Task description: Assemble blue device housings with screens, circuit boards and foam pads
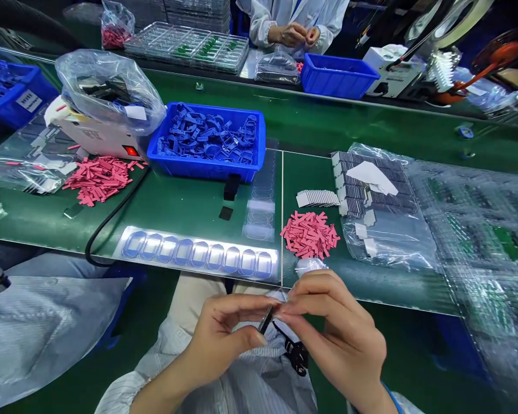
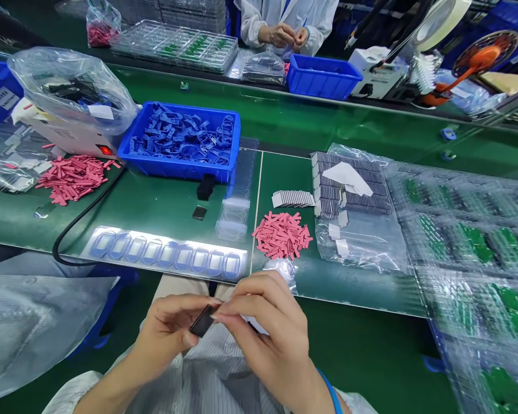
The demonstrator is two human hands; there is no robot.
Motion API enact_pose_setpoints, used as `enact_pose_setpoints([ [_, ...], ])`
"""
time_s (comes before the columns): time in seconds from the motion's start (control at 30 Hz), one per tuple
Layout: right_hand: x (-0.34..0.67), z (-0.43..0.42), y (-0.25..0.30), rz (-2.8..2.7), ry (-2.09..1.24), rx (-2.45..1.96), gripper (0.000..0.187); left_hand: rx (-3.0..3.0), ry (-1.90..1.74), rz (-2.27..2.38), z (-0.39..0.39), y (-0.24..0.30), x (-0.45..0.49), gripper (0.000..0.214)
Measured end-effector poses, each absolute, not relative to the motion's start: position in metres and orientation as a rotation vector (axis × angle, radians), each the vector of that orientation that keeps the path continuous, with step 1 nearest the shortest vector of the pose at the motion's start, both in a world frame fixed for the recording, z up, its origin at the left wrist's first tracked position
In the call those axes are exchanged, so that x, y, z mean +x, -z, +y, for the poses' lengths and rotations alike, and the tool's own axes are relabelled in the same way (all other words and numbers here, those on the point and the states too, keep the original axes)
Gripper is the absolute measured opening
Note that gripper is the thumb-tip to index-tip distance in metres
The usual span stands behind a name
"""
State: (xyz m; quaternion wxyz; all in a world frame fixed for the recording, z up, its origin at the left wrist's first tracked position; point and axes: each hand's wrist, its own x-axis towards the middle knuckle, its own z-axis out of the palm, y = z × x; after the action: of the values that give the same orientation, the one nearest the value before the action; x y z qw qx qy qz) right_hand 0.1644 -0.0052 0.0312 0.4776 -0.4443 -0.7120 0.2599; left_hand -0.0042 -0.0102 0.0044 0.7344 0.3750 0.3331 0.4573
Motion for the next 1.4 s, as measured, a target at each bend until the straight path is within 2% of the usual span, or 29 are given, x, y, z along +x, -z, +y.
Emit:
enact_pose_setpoints([
  [0.4, 0.1680, -0.0025, -0.0342, -1.784, -0.601, -1.064, 0.024, 0.877, -0.977, 0.738, -0.0101, -0.0102, -0.0009, 0.029],
  [0.83, 0.1690, -0.0063, -0.0282, -1.742, -0.694, -1.053, 0.020, 0.957, -1.008, 0.770, -0.0130, -0.0077, -0.0010, 0.029],
  [1.17, 0.1692, -0.0069, -0.0273, -1.753, -0.590, -0.999, 0.024, 0.922, -0.997, 0.790, -0.0136, -0.0080, -0.0003, 0.030],
  [1.4, 0.1705, -0.0059, -0.0280, -1.770, -0.631, -0.965, 0.024, 0.920, -0.992, 0.800, -0.0139, -0.0093, 0.0006, 0.028],
])
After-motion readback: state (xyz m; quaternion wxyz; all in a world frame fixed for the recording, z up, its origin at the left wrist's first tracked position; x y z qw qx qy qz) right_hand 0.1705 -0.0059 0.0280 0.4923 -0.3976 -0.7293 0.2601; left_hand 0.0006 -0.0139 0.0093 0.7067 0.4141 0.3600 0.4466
